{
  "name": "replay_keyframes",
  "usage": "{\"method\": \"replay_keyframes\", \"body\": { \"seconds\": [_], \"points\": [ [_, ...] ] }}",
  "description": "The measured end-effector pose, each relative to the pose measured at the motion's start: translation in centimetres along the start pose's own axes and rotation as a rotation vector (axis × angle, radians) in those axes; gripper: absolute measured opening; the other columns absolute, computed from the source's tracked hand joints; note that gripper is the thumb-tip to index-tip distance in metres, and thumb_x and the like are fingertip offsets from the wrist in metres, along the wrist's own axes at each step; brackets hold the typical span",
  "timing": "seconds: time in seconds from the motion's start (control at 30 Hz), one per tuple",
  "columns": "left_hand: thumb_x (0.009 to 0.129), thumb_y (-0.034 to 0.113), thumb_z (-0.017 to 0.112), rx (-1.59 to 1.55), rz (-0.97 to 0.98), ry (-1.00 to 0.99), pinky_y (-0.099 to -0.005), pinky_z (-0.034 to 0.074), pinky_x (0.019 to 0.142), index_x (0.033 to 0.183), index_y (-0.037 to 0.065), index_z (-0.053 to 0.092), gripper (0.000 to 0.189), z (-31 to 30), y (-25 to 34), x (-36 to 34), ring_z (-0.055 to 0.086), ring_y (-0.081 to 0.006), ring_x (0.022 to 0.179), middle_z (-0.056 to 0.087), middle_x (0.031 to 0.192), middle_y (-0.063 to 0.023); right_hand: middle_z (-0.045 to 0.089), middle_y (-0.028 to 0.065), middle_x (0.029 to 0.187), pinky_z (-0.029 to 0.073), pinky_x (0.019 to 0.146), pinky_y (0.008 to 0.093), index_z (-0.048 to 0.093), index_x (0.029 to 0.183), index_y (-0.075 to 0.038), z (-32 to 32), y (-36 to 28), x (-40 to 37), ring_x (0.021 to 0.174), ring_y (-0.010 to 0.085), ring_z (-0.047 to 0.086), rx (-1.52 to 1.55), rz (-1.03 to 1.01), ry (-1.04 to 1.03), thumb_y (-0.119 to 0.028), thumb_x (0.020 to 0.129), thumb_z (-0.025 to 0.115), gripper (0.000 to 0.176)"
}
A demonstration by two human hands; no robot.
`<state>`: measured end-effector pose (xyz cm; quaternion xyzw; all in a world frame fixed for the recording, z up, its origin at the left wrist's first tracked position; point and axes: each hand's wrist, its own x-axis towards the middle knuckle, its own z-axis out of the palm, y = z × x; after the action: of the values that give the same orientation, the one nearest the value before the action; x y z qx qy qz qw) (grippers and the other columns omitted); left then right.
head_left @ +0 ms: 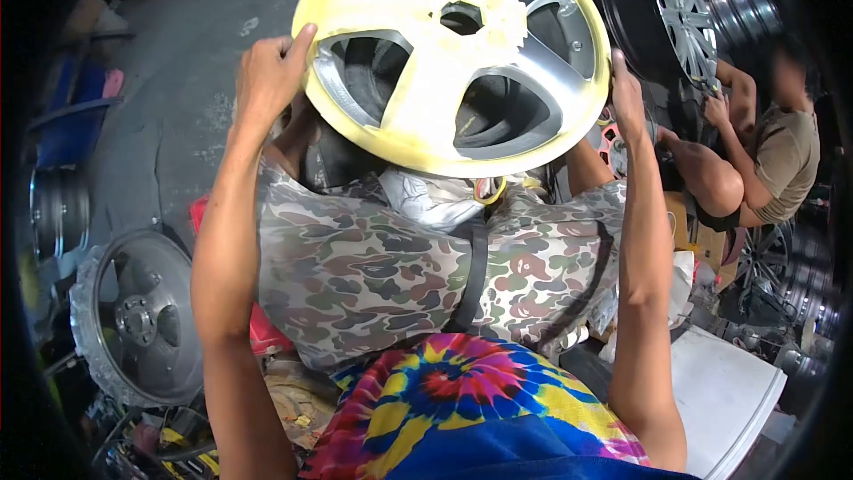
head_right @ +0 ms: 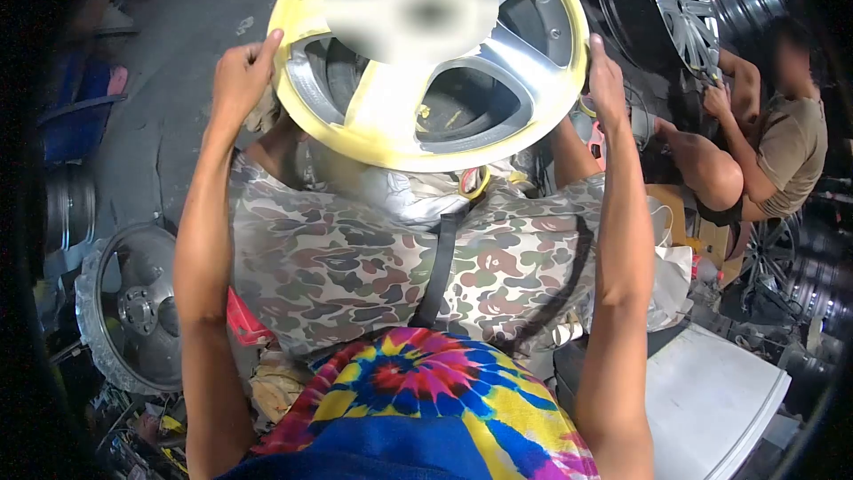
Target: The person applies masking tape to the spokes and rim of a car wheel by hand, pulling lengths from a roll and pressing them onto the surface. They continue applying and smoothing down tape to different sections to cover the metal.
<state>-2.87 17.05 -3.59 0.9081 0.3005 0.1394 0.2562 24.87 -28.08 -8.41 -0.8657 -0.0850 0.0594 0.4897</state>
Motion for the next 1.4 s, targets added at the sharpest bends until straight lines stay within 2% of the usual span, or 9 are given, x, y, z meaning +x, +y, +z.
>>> {"method": "replay_keyframes", "body": {
  "seconds": [0.1, 0.2, 0.43, 0.57, 0.67, 0.83, 1.0, 1.2, 1.4],
  "points": [
    [0.102, 0.059, 0.056, -0.046, -0.064, -0.156, -0.0396, 0.053, 0.062, 0.076, -0.002, 0.074, 0.069, 1.7, -2.6, -1.7, 0.067, -0.0259, 0.058, 0.069, 0.063, -0.0134, 0.072, 0.0108, 0.104, 0.050, 0.079, 0.0274, 0.070, 0.125, 0.010, 0.9, 2.2, 2.7, 0.088, 0.0133, 0.063, 0.061, 0.082, -0.088, -0.050, 0.106, 0.060, 0.064],
    [0.107, 0.059, 0.047, -0.415, -0.326, -0.429, -0.0301, 0.048, 0.051, 0.086, -0.005, 0.072, 0.072, 3.4, -1.7, -3.8, 0.061, -0.0149, 0.053, 0.067, 0.069, -0.0079, 0.071, 0.0086, 0.102, 0.050, 0.077, 0.0272, 0.069, 0.127, 0.010, 1.3, 2.1, 1.9, 0.085, 0.0126, 0.063, 0.244, 0.205, -0.090, -0.044, 0.104, 0.066, 0.059],
    [0.111, 0.047, 0.046, -0.505, -0.367, -0.277, -0.0315, 0.043, 0.054, 0.082, -0.003, 0.069, 0.062, 4.4, -1.9, -2.8, 0.057, -0.0145, 0.056, 0.063, 0.066, -0.0074, 0.072, 0.0066, 0.098, 0.051, 0.073, 0.0265, 0.069, 0.126, 0.009, 2.0, 2.2, 0.9, 0.080, 0.0121, 0.064, 0.275, 0.222, -0.097, -0.042, 0.104, 0.065, 0.056],
    [0.105, 0.053, 0.049, -0.212, -0.381, -0.138, -0.0459, 0.048, 0.103, 0.117, -0.015, 0.070, 0.072, 5.2, -4.9, 3.6, 0.067, -0.0410, 0.123, 0.069, 0.120, -0.0361, 0.074, 0.0068, 0.099, 0.052, 0.075, 0.0268, 0.071, 0.121, 0.008, 4.4, -1.0, -6.0, 0.084, 0.0115, 0.066, 0.409, 0.196, 0.048, -0.040, 0.106, 0.063, 0.050],
    [0.104, 0.060, 0.045, -0.198, -0.385, -0.103, -0.0468, 0.048, 0.102, 0.113, -0.010, 0.074, 0.076, 5.0, -5.3, 8.0, 0.068, -0.0424, 0.119, 0.072, 0.115, -0.0341, 0.075, 0.0083, 0.100, 0.051, 0.084, 0.0281, 0.074, 0.107, 0.004, 6.0, -0.9, -10.5, 0.091, 0.0122, 0.065, 0.565, 0.231, 0.152, -0.036, 0.108, 0.060, 0.042],
    [0.100, 0.069, 0.043, -0.045, -0.173, -0.085, -0.0476, 0.048, 0.103, 0.114, 0.004, 0.078, 0.075, 3.4, -6.4, 13.4, 0.067, -0.0443, 0.118, 0.072, 0.119, -0.0292, 0.063, 0.0024, 0.070, 0.041, 0.058, 0.0265, 0.071, 0.092, -0.001, 7.5, -4.4, -17.5, 0.061, 0.0115, 0.057, 0.505, 0.184, 0.071, -0.042, 0.110, 0.054, 0.048],
    [0.102, 0.065, 0.042, -0.148, -0.199, 0.092, -0.0476, 0.046, 0.104, 0.113, -0.004, 0.075, 0.078, 3.8, -7.0, 12.3, 0.065, -0.0452, 0.121, 0.071, 0.120, -0.0316, 0.064, 0.0049, 0.073, 0.041, 0.055, 0.0248, 0.065, 0.086, -0.006, 6.5, 9.4, -15.1, 0.061, 0.0118, 0.058, 0.771, 0.117, 0.062, -0.048, 0.112, 0.044, 0.053],
    [0.113, 0.052, 0.030, -0.745, -0.417, 0.127, -0.0277, 0.042, 0.051, 0.082, 0.007, 0.063, 0.064, 0.7, -7.9, 9.2, 0.052, -0.0119, 0.053, 0.064, 0.070, -0.0033, 0.073, 0.0262, 0.116, 0.054, 0.098, 0.0485, 0.075, 0.110, -0.001, 10.5, 19.5, -16.7, 0.115, 0.0446, 0.068, -0.790, 0.405, -0.212, -0.057, 0.085, 0.073, 0.061],
    [0.112, 0.057, 0.025, -0.756, -0.439, 0.121, -0.0287, 0.047, 0.054, 0.092, 0.003, 0.066, 0.070, 0.5, -8.0, 8.5, 0.056, -0.0124, 0.059, 0.069, 0.078, -0.0046, 0.070, 0.0276, 0.124, 0.055, 0.100, 0.0463, 0.075, 0.118, 0.000, 10.4, 16.4, -16.9, 0.122, 0.0409, 0.066, -0.829, 0.434, -0.541, -0.053, 0.084, 0.073, 0.062]
  ]
}}
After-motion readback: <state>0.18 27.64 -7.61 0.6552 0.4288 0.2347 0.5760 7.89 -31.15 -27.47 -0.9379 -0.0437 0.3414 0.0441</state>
